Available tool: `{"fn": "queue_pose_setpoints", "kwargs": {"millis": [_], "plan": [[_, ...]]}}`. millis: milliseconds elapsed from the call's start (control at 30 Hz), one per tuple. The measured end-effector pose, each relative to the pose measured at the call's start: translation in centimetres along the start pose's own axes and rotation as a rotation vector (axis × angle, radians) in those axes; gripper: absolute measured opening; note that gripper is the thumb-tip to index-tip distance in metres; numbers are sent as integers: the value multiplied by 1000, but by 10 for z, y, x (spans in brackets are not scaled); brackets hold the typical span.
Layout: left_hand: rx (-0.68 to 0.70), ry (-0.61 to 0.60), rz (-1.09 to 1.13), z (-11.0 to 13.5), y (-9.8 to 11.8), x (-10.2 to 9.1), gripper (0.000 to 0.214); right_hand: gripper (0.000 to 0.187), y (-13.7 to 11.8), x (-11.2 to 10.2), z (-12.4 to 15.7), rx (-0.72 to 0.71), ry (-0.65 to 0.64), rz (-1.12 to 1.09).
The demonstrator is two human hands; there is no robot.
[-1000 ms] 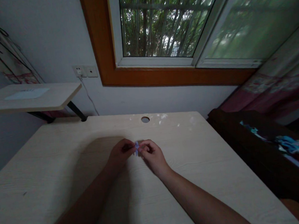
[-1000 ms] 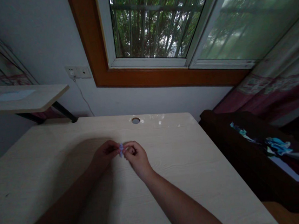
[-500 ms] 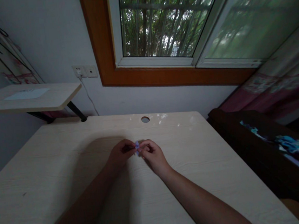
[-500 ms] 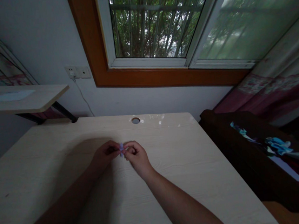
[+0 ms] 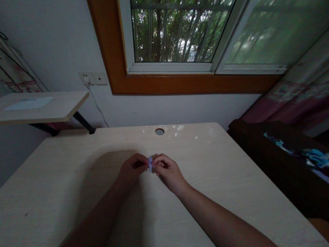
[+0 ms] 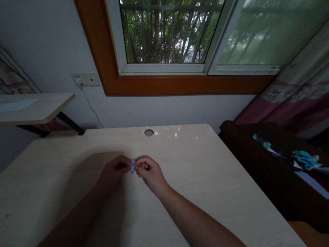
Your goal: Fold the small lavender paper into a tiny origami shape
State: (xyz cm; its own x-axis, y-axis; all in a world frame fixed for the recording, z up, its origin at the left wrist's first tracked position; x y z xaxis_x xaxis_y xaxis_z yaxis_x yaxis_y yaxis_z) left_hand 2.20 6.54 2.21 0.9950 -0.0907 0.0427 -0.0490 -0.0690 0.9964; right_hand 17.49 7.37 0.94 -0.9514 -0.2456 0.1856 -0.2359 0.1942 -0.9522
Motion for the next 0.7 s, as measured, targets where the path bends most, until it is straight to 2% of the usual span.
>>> {"fn": "queue_pose_setpoints", "kwargs": {"millis": [133,400,700], "plan": [[-41,20,10,0,-1,-1,18,8,3,0,1,22,-11,0],[-19,11,3,1,1,-1,17,5,-7,1,0,-21,-26,7],[-6,5,18,-1,2,-2,17,7,-5,1,0,-41,-44,22]]}}
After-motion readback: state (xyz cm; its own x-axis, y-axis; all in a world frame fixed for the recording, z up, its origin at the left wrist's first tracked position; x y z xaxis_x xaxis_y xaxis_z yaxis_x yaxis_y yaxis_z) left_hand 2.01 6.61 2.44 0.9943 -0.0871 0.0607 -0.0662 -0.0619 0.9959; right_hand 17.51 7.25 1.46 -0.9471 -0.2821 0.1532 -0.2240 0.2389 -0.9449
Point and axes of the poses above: each hand's wrist, its own z-axis away from the middle knuckle, its own x-axis out of the palm, y = z × x, the point moved 7 cm from there along -z, towards the middle knuckle, and after that the axes turned 5 degrees about -x, right-handed, at the moved point
